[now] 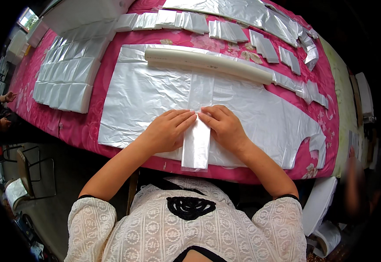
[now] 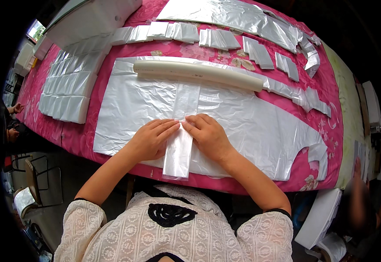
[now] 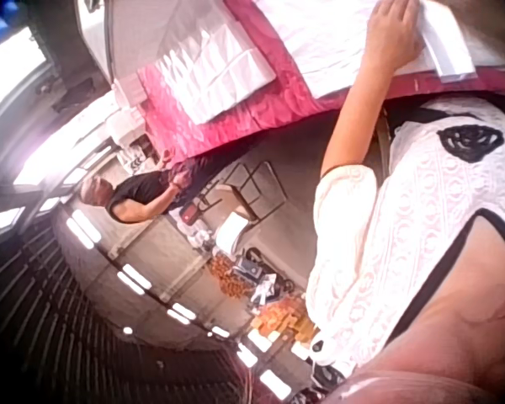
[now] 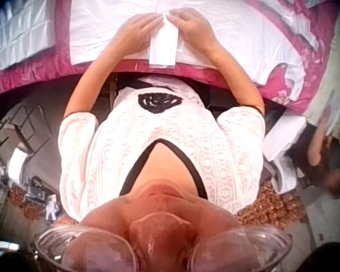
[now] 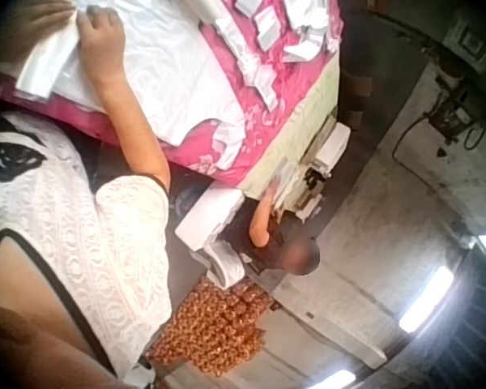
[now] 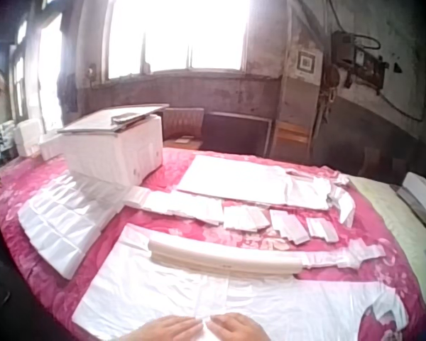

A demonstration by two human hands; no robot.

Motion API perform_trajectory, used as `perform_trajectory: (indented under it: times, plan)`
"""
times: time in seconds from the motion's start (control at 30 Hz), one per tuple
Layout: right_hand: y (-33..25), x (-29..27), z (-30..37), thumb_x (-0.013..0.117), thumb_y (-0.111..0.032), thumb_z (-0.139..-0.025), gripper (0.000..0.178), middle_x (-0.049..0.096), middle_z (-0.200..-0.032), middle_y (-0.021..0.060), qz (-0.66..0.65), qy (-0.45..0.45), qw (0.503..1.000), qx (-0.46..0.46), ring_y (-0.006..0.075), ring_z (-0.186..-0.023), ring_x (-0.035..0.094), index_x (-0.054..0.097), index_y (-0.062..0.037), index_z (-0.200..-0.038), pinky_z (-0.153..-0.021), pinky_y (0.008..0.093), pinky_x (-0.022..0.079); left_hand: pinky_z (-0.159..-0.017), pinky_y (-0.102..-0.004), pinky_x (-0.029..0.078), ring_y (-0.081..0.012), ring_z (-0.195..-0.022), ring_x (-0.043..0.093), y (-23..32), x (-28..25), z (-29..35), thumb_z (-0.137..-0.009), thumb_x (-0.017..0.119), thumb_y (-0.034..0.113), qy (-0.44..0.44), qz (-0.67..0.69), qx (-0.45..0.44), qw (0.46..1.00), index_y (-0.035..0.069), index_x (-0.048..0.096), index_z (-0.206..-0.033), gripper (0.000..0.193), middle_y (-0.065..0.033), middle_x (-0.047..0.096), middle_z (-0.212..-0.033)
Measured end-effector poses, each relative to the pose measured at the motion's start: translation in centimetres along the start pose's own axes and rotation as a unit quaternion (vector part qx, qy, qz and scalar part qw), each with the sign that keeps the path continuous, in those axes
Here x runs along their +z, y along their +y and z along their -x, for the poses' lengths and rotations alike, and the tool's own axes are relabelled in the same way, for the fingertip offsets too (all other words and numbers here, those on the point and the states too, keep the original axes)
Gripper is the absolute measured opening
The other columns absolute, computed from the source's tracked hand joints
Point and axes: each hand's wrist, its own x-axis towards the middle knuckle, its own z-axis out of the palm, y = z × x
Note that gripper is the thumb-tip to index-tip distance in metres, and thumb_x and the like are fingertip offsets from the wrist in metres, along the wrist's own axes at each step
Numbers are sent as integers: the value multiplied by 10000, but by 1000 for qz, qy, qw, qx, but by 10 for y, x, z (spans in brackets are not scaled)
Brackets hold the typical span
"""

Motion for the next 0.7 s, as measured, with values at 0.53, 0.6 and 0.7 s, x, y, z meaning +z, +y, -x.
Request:
perform_trajectory:
  times: [0.53,0.6,0.7]
  plan:
    - [17,-14,-36,601,-150,-814,191,661,-715,101,-287,-67,870,394,133,-608,592,658,23,-872,-597,276,467,-619,-307,488,-176,-650,625,-4,-3,-39,-831,649,219,119,329,-335,875,21,565,-1142,378,-108,659,-782]
    - [17,-10,-28,623,-124,-790,174,656,-738,95,-288,-47,891,348,145,-623,597,651,15,-890,-599,285,475,-646,-313,495,-201,-687,630,-4,-3,-35,-784,687,178,90,323,-297,894,41,570,-1139,399,-110,656,-824]
    - [8,-13,-16,659,-92,-749,192,645,-792,90,-236,-34,934,266,176,-651,603,639,-6,-920,-611,300,486,-696,-327,502,-238,-769,627,-9,2,-23,-733,707,129,101,189,-178,961,61,577,-1128,422,-108,646,-893]
